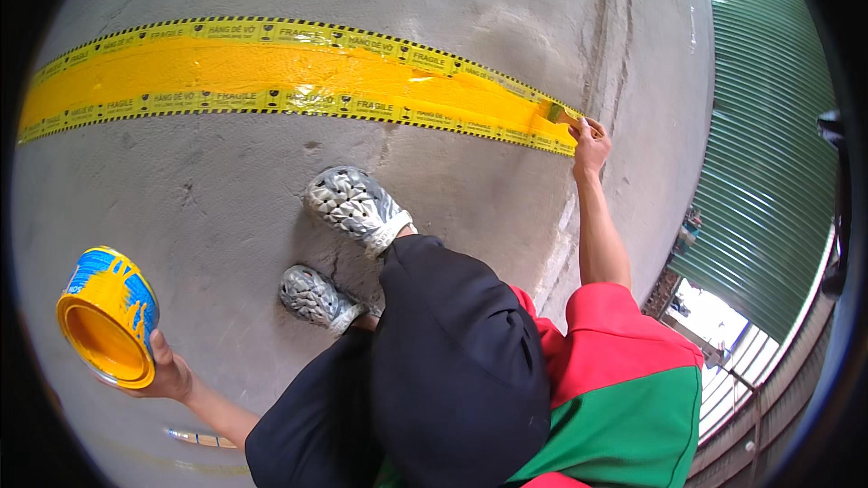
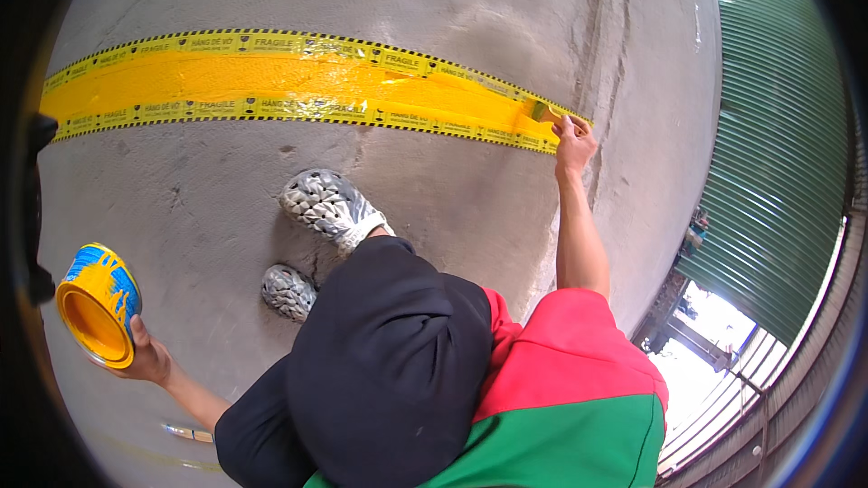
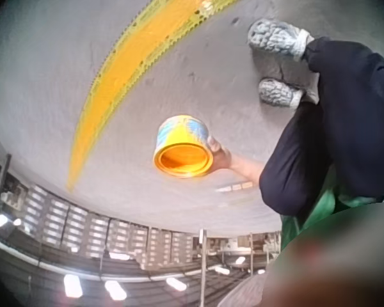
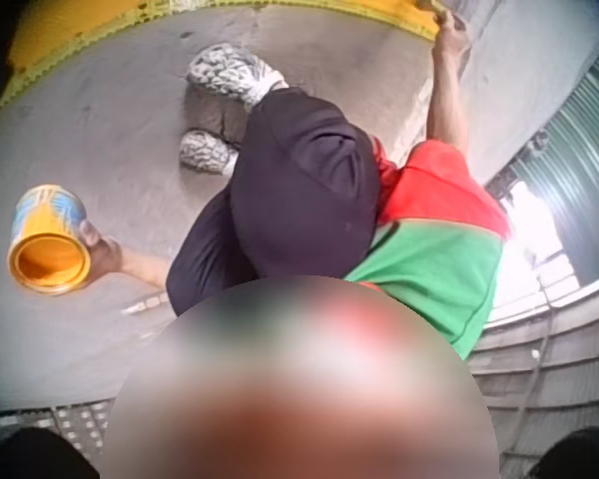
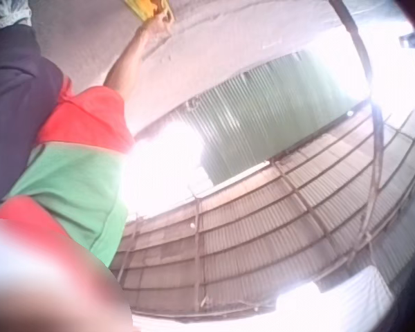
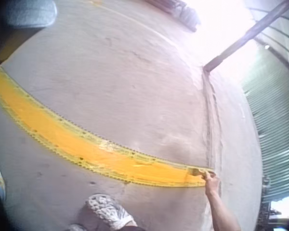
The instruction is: The person paints yellow lines on a concrete floor using a paintbrush and a paint can. They repeatedly dip the brush into the can and apply paint along pre-marked tape lines, moving across the floor to cover multiple sections.
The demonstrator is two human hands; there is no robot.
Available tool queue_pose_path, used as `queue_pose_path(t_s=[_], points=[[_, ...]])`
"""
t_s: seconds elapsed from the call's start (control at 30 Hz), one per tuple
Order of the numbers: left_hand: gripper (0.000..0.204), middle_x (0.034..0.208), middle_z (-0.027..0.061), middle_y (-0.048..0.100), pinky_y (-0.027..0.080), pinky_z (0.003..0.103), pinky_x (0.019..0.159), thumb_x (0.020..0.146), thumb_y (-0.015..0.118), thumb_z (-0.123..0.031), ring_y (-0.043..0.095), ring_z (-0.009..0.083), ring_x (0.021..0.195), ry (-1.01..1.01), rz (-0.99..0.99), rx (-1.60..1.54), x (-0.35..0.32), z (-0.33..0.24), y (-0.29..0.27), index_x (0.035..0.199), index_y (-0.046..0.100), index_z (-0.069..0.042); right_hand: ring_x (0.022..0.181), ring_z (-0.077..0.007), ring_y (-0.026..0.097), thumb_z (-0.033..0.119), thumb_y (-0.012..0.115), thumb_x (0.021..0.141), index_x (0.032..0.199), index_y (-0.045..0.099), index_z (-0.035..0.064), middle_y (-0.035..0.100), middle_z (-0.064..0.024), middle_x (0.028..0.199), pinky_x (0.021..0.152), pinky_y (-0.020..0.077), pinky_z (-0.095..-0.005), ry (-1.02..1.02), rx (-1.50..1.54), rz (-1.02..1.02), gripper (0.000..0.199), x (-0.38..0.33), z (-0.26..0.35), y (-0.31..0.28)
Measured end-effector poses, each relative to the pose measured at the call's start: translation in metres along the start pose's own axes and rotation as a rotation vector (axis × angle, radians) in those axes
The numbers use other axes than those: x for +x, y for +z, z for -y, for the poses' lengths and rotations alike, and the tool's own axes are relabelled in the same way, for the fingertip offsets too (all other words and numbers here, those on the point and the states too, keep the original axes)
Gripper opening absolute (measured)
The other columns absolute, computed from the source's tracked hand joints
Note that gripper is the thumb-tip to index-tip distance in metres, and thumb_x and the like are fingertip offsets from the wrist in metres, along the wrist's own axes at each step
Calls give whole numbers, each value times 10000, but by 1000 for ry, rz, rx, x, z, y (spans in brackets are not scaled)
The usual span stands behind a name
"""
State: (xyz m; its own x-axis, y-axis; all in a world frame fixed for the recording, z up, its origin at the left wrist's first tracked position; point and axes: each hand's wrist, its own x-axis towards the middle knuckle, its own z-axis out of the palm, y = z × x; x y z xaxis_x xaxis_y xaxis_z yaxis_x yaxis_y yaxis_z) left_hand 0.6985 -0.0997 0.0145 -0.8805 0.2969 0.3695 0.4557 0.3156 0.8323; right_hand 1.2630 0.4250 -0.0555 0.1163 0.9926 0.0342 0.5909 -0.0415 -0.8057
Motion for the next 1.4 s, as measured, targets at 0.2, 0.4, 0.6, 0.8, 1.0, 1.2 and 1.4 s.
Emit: queue_pose_path(t_s=[0.2,0.4,0.6,0.8,1.0,1.2,1.4], points=[[1164,1521,127,438,389,468,1167,640,945,-335,481,298,1373,79,55,29,-6,-24,9,1555,259,-115,826,-223,707,220,658,954,1060,716,-11,748,-130,947,744,564,-336,34,-224,20,261,6,-14,-58],[1275,1502,174,410,468,442,1115,585,1005,-364,535,299,1319,-53,-100,-260,18,-125,-37,1530,210,-47,757,-194,695,207,666,965,1058,698,-14,732,-107,870,691,553,-321,-184,-413,-141,241,24,118,-68],[1313,1498,180,415,432,461,1144,517,1025,-397,515,303,1333,-158,-188,-318,40,-300,-162,1506,240,-40,702,-116,620,212,644,1006,1071,688,5,681,-44,838,639,510,-249,-322,13,129,222,0,364,-59],[1206,1360,148,544,454,424,1100,565,1016,-292,570,268,1270,-129,-371,-342,54,-495,-292,1493,295,-21,929,-211,688,111,663,988,1142,618,-32,663,-123,1051,784,601,-264,-4,546,536,214,-103,603,-100],[1254,1430,158,477,403,445,1142,527,1024,-321,510,286,1326,-166,-513,-150,23,-628,-393,1489,276,-25,1011,-255,704,100,641,993,1197,570,-46,672,-142,1106,840,596,-273,75,817,1055,260,-216,798,-138],[1114,1385,107,543,426,419,1100,526,1008,-272,548,283,1281,-362,-781,104,86,-623,-474,1441,411,-53,1083,-266,675,90,631,992,1213,554,-48,648,-155,1144,872,579,-259,2,924,1608,272,-358,959,-5],[1138,1434,131,496,399,411,1136,531,996,-290,495,294,1343,-338,-992,139,144,-651,-455,1460,384,-54,1144,-272,636,86,626,989,1202,550,-57,614,-162,1190,893,571,-281,-10,732,2039,268,-437,1081,104]])
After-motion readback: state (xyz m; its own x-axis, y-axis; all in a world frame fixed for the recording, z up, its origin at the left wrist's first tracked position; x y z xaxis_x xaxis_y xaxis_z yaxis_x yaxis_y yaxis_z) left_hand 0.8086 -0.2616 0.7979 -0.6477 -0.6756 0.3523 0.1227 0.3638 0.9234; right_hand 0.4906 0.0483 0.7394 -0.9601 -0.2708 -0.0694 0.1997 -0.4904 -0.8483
